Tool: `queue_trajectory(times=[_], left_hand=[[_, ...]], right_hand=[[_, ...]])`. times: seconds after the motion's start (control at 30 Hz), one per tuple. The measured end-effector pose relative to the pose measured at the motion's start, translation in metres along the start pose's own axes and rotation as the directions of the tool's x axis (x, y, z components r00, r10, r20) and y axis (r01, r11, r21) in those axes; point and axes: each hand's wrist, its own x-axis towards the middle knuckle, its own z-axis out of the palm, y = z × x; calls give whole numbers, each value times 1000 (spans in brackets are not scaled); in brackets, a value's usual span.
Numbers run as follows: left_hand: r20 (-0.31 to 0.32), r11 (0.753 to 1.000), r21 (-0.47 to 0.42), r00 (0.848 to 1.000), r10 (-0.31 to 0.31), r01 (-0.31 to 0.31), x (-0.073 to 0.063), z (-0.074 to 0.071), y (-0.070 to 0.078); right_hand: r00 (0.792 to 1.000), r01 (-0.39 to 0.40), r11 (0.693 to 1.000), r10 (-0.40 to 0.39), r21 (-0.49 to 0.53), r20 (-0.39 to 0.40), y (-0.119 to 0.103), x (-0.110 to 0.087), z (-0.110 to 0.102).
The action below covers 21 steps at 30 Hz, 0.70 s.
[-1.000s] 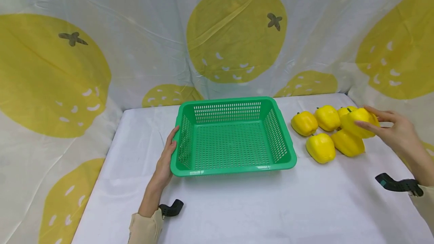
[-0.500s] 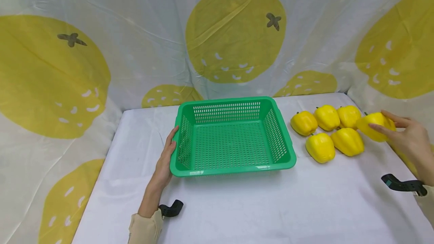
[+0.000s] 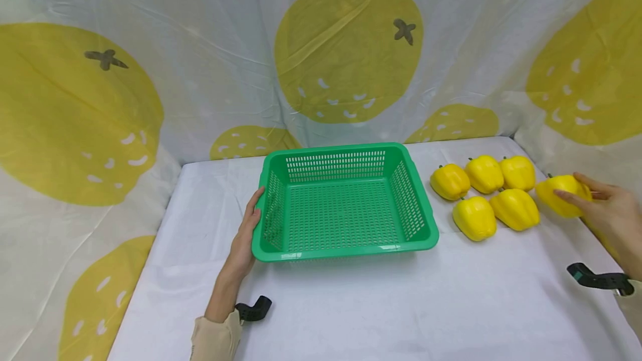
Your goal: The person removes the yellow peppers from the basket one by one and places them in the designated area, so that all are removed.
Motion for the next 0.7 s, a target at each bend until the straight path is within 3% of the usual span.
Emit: queue_trajectory(times=[0.1, 0.27, 0.47, 0.7], left_hand=[[-1, 1000, -1, 1000, -1, 1, -1, 0, 0], [1, 1000, 0, 1000, -3, 3, 0, 0, 0], [2, 1000, -2, 1000, -2, 2, -1, 0, -1], [10, 1000, -10, 1000, 4, -4, -1, 0, 0]], right_hand=[[1000, -8, 1000, 9, -29, 26, 4, -1, 1], [997, -36, 999, 35, 11, 68, 9, -2, 5], [998, 49, 999, -49, 13, 31, 14, -3, 13], [998, 68, 998, -68, -16, 12, 18, -7, 17]])
